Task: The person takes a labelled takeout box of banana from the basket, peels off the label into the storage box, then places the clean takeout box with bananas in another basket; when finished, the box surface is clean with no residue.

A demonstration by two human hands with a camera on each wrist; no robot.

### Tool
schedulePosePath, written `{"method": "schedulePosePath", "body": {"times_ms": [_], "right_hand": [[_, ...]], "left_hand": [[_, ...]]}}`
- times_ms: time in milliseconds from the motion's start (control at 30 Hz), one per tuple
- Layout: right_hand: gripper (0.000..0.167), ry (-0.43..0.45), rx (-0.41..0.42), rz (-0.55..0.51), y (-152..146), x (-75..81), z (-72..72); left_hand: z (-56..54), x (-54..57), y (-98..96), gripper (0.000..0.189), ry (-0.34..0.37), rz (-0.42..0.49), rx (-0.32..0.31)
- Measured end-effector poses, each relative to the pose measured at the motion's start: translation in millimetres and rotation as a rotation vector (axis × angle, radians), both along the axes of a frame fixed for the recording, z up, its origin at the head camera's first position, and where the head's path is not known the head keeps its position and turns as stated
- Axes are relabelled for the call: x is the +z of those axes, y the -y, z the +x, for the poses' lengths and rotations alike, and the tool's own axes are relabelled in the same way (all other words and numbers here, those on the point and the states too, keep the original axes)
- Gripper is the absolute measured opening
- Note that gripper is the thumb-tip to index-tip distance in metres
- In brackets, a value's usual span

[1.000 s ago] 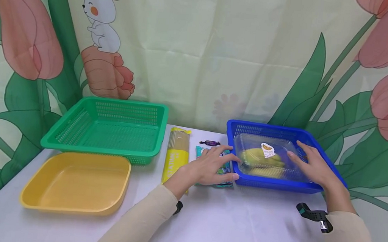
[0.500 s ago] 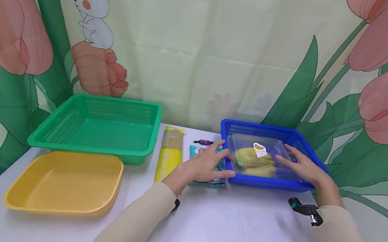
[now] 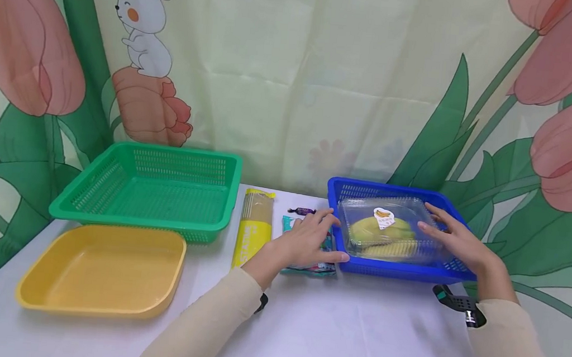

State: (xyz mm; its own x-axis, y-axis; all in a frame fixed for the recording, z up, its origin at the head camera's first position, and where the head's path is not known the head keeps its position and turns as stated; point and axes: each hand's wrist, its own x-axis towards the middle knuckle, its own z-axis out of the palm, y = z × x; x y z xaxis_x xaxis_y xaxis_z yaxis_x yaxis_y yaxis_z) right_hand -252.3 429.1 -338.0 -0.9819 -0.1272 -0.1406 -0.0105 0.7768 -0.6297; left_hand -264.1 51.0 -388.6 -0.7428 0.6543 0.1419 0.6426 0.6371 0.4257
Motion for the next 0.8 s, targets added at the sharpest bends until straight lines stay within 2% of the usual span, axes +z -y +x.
{"method": "schedulePosePath", "body": {"times_ms": [100, 267, 567, 800], "right_hand": [[0.084, -0.011, -0.016, -0.004, -3.0, 4.4, 5.7], [0.086, -0.046, -0.028, -0.025, -0.5, 4.0, 8.9], [0.082, -0.086, -0.054, -0.063, -2.0, 1.0, 10.4], [0.079, -0.127, -0.056, -0.071, -2.7, 1.9, 13.7]], "left_hand": [[0.4, 0.7, -2.4, 0.074, 0.012, 0.027, -0.014], [2.9, -2.5, -1.8, 0.067, 0.013, 0.044, 0.004], [4.6, -8.1, 1.9, 0.062, -0.015, 0.112, -0.063], [-0.1, -1.2, 4.1, 0.064, -0.038, 0.103, -0.071]]}}
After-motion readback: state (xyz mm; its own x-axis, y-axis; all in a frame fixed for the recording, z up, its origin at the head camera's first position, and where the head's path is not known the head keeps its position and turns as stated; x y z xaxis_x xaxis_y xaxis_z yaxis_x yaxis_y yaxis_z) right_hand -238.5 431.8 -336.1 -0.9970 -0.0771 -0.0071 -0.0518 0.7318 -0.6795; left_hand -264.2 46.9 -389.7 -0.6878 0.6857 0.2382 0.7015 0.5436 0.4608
